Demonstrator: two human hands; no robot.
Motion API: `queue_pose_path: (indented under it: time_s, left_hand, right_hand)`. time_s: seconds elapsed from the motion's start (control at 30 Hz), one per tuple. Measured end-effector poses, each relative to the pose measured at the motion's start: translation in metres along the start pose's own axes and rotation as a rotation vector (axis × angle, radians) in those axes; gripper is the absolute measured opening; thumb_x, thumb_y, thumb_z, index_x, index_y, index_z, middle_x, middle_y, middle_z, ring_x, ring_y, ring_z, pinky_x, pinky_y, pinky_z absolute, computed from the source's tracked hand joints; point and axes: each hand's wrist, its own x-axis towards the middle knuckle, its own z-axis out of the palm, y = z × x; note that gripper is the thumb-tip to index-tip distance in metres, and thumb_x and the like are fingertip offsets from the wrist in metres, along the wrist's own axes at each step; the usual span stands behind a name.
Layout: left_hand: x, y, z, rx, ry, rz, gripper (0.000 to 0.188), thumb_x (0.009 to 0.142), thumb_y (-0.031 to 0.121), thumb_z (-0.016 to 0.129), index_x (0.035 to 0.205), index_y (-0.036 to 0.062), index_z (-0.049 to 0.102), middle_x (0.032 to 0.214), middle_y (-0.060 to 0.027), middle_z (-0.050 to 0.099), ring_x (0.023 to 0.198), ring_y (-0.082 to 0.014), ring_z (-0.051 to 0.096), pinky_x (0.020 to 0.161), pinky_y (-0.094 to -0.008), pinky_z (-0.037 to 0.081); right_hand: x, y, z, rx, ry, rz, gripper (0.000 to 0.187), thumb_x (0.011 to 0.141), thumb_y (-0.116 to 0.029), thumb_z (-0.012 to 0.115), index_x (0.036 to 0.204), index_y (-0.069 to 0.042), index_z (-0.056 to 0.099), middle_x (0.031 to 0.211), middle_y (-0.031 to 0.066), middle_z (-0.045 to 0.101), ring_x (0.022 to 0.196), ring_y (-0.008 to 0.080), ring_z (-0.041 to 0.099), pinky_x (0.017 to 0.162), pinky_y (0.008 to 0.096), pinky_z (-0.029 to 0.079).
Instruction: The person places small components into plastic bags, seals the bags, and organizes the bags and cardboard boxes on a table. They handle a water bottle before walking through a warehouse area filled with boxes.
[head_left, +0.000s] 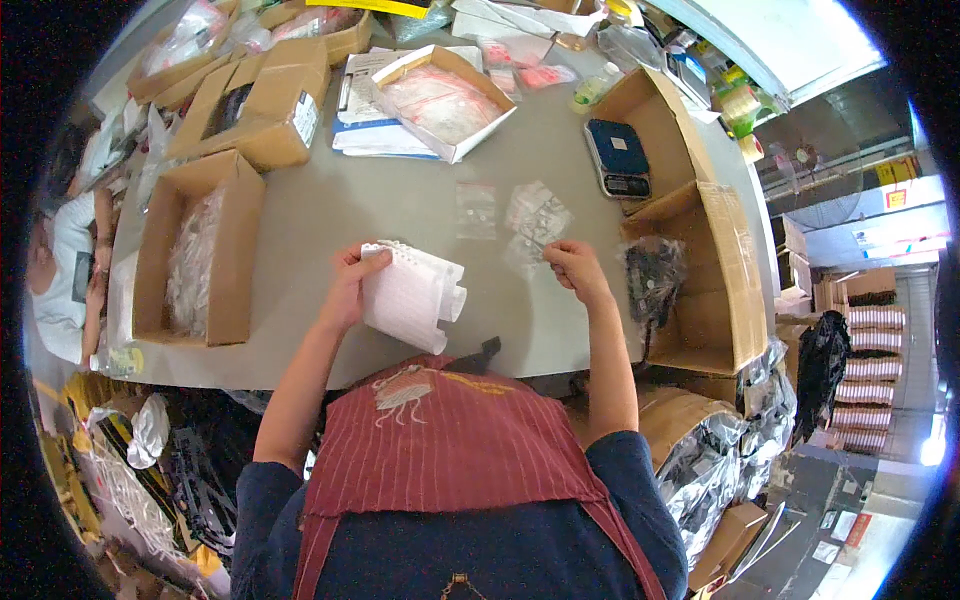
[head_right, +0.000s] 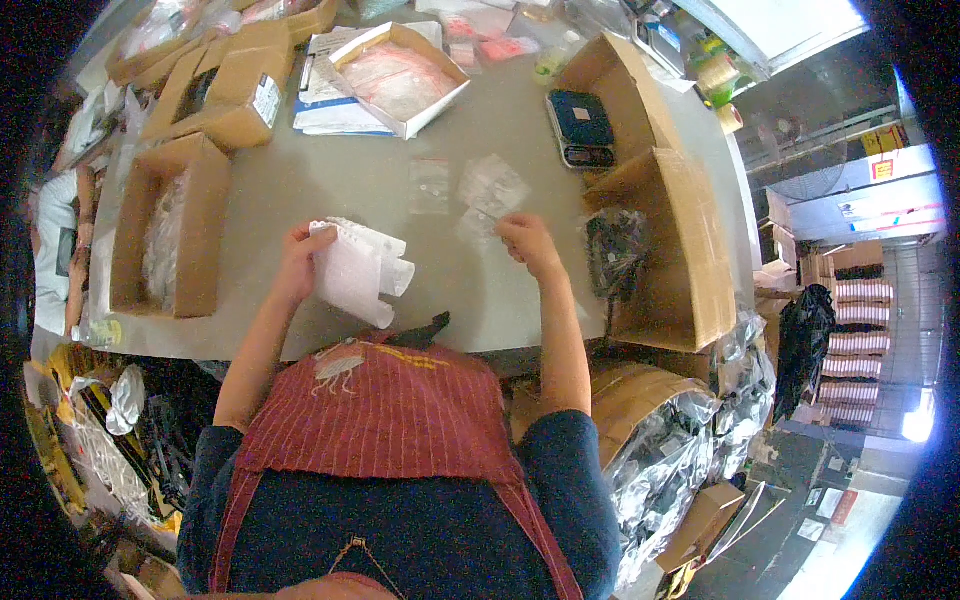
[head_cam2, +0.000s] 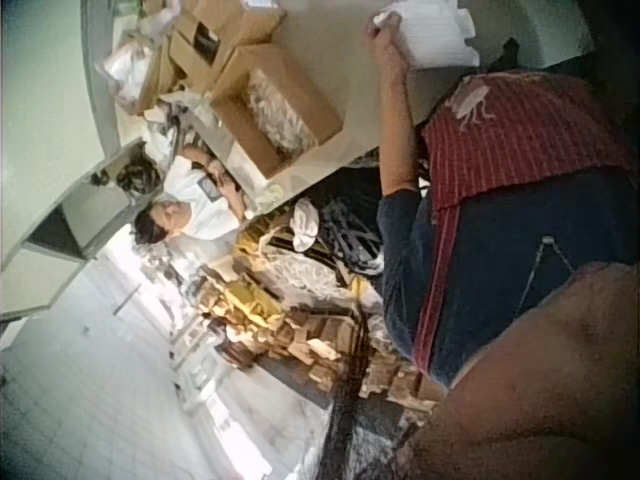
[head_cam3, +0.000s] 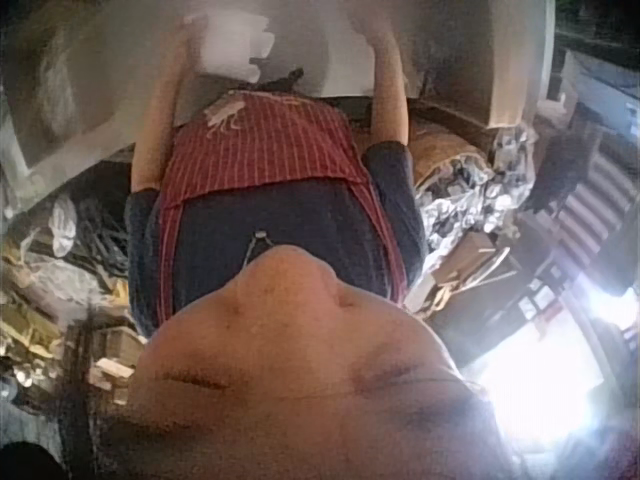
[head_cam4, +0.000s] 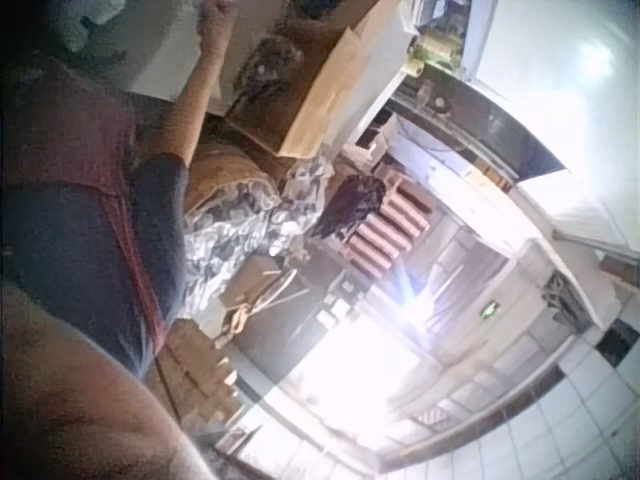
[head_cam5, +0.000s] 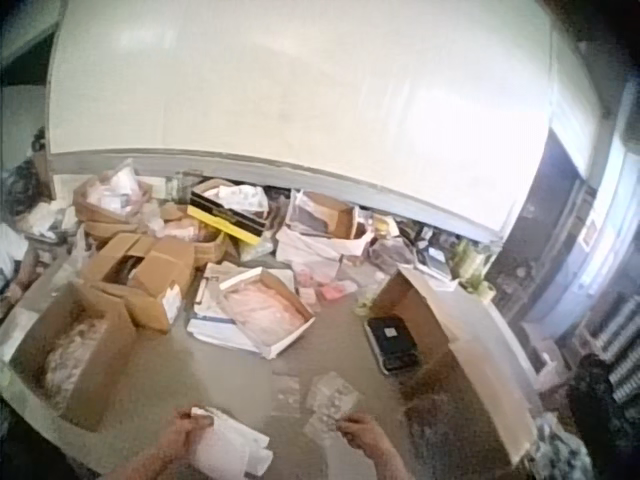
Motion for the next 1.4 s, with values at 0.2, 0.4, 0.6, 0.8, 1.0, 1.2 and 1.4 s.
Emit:
queue_pose_path:
  time_s: [0.2, 0.4, 0.6, 0.8, 1.0, 1.2, 1.4]
  left_hand:
    - [0.001, -0.001, -0.009, 0.013, 0.077, 0.015, 0.019, 0.084, 0.014, 0.075, 0.097, 0.0012, 0.071, 0.089, -0.0066, 0.073, 0.076, -0.0139, 0.067, 0.072, -0.0295, 0.054]
    - [-0.010, 0.001, -0.011, 0.049, 0.199, 0.044, 0.021, 0.084, 0.015, 0.076, 0.099, 0.0021, 0.072, 0.088, -0.0043, 0.072, 0.075, -0.0121, 0.066, 0.070, -0.0281, 0.053]
    - [-0.025, 0.011, -0.025, 0.233, 0.337, 0.132, 0.020, 0.085, 0.016, 0.076, 0.100, 0.0024, 0.072, 0.088, -0.0021, 0.071, 0.074, -0.0092, 0.063, 0.066, -0.0262, 0.051]
    - [-0.045, 0.025, -0.036, 0.321, 0.384, 0.058, 0.020, 0.086, 0.016, 0.074, 0.099, 0.0003, 0.072, 0.085, -0.0011, 0.070, 0.072, -0.0075, 0.061, 0.064, -0.0245, 0.048]
    - [-0.056, 0.021, -0.046, 0.572, 0.470, 0.135, 0.023, 0.085, 0.019, 0.075, 0.098, 0.0004, 0.073, 0.082, -0.0014, 0.070, 0.072, -0.0065, 0.059, 0.065, -0.0247, 0.047]
    - [-0.066, 0.015, -0.039, 0.748, 0.508, 0.202, 0.020, 0.085, 0.018, 0.074, 0.098, 0.0023, 0.074, 0.083, -0.0051, 0.072, 0.074, -0.0091, 0.062, 0.069, -0.0272, 0.051]
    - [-0.062, -0.003, -0.041, 0.766, 0.450, 0.257, 0.018, 0.085, 0.017, 0.073, 0.097, 0.0027, 0.073, 0.084, -0.0079, 0.073, 0.075, -0.0108, 0.064, 0.070, -0.0274, 0.051]
  right_hand:
    - [0.025, 0.018, 0.013, -0.343, 0.051, -0.003, 0.016, 0.085, -0.020, 0.066, 0.084, -0.004, 0.063, 0.064, -0.0027, 0.053, 0.049, 0.0061, 0.043, 0.042, 0.0247, 0.032]
    - [0.029, 0.035, 0.004, -0.828, 0.360, -0.359, 0.022, 0.083, -0.023, 0.070, 0.086, -0.003, 0.061, 0.067, 0.0043, 0.061, 0.056, 0.0145, 0.056, 0.049, 0.0317, 0.045]
    - [0.024, 0.031, 0.009, -0.713, 0.167, -0.227, 0.023, 0.083, -0.021, 0.073, 0.090, -0.003, 0.061, 0.071, 0.0045, 0.065, 0.057, 0.0128, 0.058, 0.051, 0.0291, 0.046]
    - [0.013, 0.001, 0.105, -0.657, -0.058, -0.516, 0.021, 0.091, -0.026, 0.065, 0.102, -0.009, 0.064, 0.088, 0.0130, 0.071, 0.076, 0.0291, 0.069, 0.066, 0.0386, 0.052]
    - [0.037, -0.027, 0.199, -0.836, 0.046, -0.875, 0.013, 0.090, -0.021, 0.062, 0.096, -0.009, 0.060, 0.083, 0.0139, 0.066, 0.080, 0.0349, 0.068, 0.066, 0.0451, 0.053]
    - [-0.010, -0.043, 0.236, -0.828, -0.489, -0.917, 0.012, 0.088, -0.017, 0.062, 0.097, -0.009, 0.061, 0.096, 0.0120, 0.065, 0.084, 0.0358, 0.064, 0.069, 0.0472, 0.053]
    - [-0.031, -0.041, 0.234, -0.882, -0.412, -0.795, 0.011, 0.087, -0.015, 0.060, 0.095, -0.008, 0.062, 0.096, 0.0135, 0.064, 0.093, 0.0376, 0.061, 0.079, 0.0480, 0.051]
